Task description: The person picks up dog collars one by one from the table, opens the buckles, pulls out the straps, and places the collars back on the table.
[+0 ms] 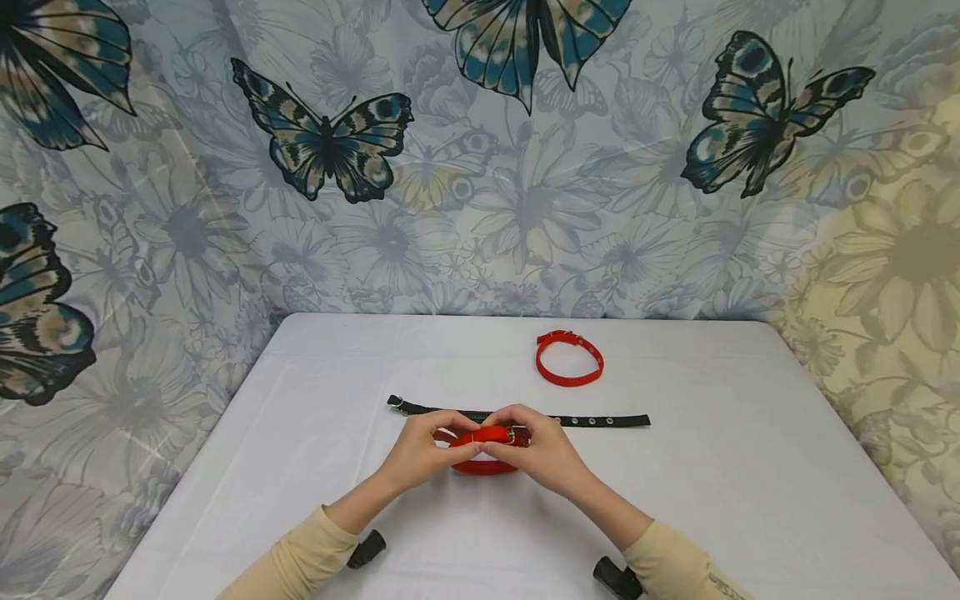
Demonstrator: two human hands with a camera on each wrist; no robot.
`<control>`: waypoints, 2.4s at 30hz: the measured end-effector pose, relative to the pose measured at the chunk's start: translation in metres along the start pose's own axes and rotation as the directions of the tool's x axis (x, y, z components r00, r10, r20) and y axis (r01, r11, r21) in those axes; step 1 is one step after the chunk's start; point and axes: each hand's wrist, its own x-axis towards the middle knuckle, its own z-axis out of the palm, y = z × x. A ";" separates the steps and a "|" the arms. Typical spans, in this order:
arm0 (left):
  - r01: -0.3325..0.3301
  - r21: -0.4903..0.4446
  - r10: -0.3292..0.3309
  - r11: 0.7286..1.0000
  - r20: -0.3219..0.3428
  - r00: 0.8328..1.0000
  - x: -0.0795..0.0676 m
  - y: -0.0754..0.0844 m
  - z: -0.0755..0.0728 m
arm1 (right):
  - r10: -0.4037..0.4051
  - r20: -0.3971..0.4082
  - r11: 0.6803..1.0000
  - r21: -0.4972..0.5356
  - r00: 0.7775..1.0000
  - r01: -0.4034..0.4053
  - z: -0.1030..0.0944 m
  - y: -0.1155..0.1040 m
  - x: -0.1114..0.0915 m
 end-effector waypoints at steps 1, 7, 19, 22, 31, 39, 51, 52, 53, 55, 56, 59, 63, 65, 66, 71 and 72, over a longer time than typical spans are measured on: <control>0.004 0.001 -0.004 1.000 0.000 1.000 0.000 0.000 0.000 | 0.000 -0.003 1.000 -0.003 1.000 0.000 0.000 0.000 0.000; 0.037 -0.010 -0.036 0.999 0.006 0.999 -0.001 0.002 0.000 | 0.029 -0.021 0.999 -0.024 0.999 -0.029 0.001 0.001 0.000; 0.036 -0.029 -0.036 0.999 0.003 0.999 -0.001 0.002 0.000 | 0.100 0.020 0.992 0.071 0.995 -0.101 -0.001 0.000 0.001; 0.032 -0.044 -0.031 0.999 0.003 1.000 -0.002 0.001 0.000 | 0.123 0.035 0.988 0.091 0.992 -0.126 -0.001 0.001 0.001; 0.028 -0.061 -0.028 0.998 -0.006 1.000 -0.002 0.009 0.000 | 0.159 0.049 0.974 0.155 0.986 -0.165 -0.002 0.001 0.002; 0.011 -0.076 -0.011 0.997 0.001 1.000 -0.006 0.035 -0.009 | 0.155 0.049 0.967 0.195 0.987 -0.162 -0.002 0.001 0.003; 0.013 -0.081 -0.013 0.997 -0.007 1.000 -0.007 0.034 -0.009 | 0.175 0.037 0.950 0.255 0.984 -0.178 0.000 0.004 0.001; 0.015 -0.081 -0.016 0.997 -0.006 1.000 -0.007 0.035 -0.009 | 0.174 0.035 0.949 0.260 0.984 -0.177 0.000 0.005 0.001; 0.017 -0.081 -0.017 0.997 -0.005 1.000 -0.007 0.035 -0.009 | 0.174 0.034 0.948 0.265 0.984 -0.177 0.000 0.005 0.001; 0.020 -0.082 -0.020 0.996 0.001 1.000 -0.006 0.035 -0.009 | 0.172 0.032 0.946 0.274 0.985 -0.174 0.000 0.005 0.001; 0.021 -0.082 -0.021 0.996 0.003 1.000 -0.006 0.034 -0.009 | 0.169 0.033 0.944 0.281 0.985 -0.172 0.000 0.006 0.001; 0.023 -0.079 -0.023 0.997 0.005 1.000 -0.005 0.029 -0.008 | 0.163 0.034 0.941 0.296 0.986 -0.166 0.000 0.006 0.001; 0.025 -0.065 -0.026 0.998 -0.013 1.000 -0.003 0.009 -0.003 | 0.166 0.030 0.937 0.306 0.986 -0.167 0.000 0.007 0.002; 0.027 -0.063 -0.028 0.998 -0.016 0.999 -0.003 -0.001 -0.001 | 0.168 0.025 0.945 0.280 0.985 -0.169 0.001 0.007 0.002; 0.027 -0.064 -0.028 0.998 -0.019 0.999 -0.003 -0.003 -0.001 | 0.166 0.023 0.951 0.262 0.986 -0.166 0.001 0.007 0.003; 0.027 -0.055 -0.028 0.998 -0.023 0.999 -0.004 -0.007 -0.001 | 0.087 0.012 0.990 0.112 0.996 -0.088 0.000 0.004 0.004; 0.026 -0.048 -0.027 0.999 -0.024 0.999 -0.005 -0.006 -0.001 | 0.060 0.009 0.995 0.081 0.998 -0.060 0.000 0.003 0.004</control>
